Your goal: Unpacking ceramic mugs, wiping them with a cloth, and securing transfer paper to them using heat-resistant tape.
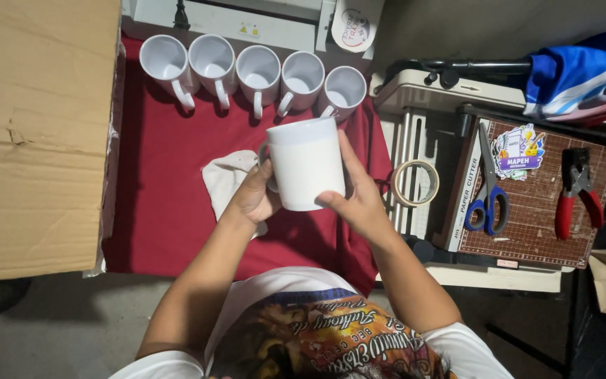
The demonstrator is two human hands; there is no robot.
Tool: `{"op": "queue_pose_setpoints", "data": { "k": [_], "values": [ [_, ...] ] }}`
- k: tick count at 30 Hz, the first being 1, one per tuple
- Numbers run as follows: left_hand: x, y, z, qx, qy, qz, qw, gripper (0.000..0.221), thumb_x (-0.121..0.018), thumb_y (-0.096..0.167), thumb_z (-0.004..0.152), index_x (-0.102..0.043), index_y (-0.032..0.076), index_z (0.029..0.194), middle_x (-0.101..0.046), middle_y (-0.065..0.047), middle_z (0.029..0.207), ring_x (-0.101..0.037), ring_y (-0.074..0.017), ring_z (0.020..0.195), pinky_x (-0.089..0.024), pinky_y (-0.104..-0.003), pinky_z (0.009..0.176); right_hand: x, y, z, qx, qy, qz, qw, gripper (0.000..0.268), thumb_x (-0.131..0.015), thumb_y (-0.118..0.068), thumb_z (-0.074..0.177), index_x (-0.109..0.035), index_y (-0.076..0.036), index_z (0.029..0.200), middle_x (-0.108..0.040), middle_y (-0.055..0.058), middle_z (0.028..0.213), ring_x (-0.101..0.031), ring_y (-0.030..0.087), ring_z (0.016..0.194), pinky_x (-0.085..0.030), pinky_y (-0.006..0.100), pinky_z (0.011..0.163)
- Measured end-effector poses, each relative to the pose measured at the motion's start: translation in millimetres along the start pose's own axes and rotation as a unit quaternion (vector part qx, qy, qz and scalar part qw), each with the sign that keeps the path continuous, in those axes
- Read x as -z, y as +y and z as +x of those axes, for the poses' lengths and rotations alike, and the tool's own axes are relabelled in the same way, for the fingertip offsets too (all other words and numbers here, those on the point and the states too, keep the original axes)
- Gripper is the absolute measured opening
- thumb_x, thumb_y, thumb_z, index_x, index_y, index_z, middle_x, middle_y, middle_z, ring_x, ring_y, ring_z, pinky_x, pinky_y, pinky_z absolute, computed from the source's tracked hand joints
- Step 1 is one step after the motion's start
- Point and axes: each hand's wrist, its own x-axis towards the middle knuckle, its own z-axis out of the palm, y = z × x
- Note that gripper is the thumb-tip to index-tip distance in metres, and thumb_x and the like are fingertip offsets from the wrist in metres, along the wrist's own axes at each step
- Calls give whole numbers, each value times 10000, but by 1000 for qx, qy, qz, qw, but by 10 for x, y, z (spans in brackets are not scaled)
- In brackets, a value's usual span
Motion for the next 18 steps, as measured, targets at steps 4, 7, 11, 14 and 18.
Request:
{"op": "queue_pose_setpoints", "data": {
  "k": [4, 7, 11, 14, 18],
  "values": [
    [91, 1, 12, 22, -12, -35, 999, 752, -866, 429, 810, -565, 76, 1403, -671, -77, 1309, -641, -254, 1243, -541, -479, 1069, 6, 28, -61, 13, -35, 41, 998, 1022, -760, -314, 944, -127, 23, 1672, -286, 183, 1722, -316, 272, 1596, -263, 392, 1296],
    [146, 14, 15, 35, -22, -35, 999, 752, -869, 448, 804, -577, 81, 1391, -675, -77, 1304, -646, -251, 1237, -543, -474, 1064, 2, 59, -86, 9, -33, 18, 999, 980, -752, -280, 960, -147, 22, 1669, -308, 193, 1710, -340, 285, 1577, -274, 403, 1295],
    [276, 41, 64, 37, -40, -29, 998, 746, -876, 430, 815, -579, 66, 1395, -681, -79, 1301, -650, -249, 1236, -541, -466, 1066, -26, 84, -52, 22, -37, 35, 998, 951, -730, -240, 985, -126, 19, 1672, -273, 192, 1727, -301, 284, 1598, -237, 403, 1311],
    [320, 79, 82, 31, -55, -21, 998, 744, -882, 409, 829, -576, 46, 1402, -681, -85, 1304, -649, -250, 1242, -536, -462, 1079, -47, 99, -32, 27, -36, 25, 999, 922, -692, -245, 1008, -106, 24, 1667, -231, 194, 1736, -249, 282, 1612, -193, 393, 1313],
    [122, 199, 65, 25, -47, 22, 998, 729, -885, 367, 824, -567, 31, 1386, -676, -95, 1307, -646, -255, 1255, -535, -459, 1094, -44, 207, 8, 32, -18, -13, 999, 782, -534, -275, 1092, -99, 32, 1664, -189, 196, 1750, -197, 277, 1629, -150, 372, 1324]
  ]
}}
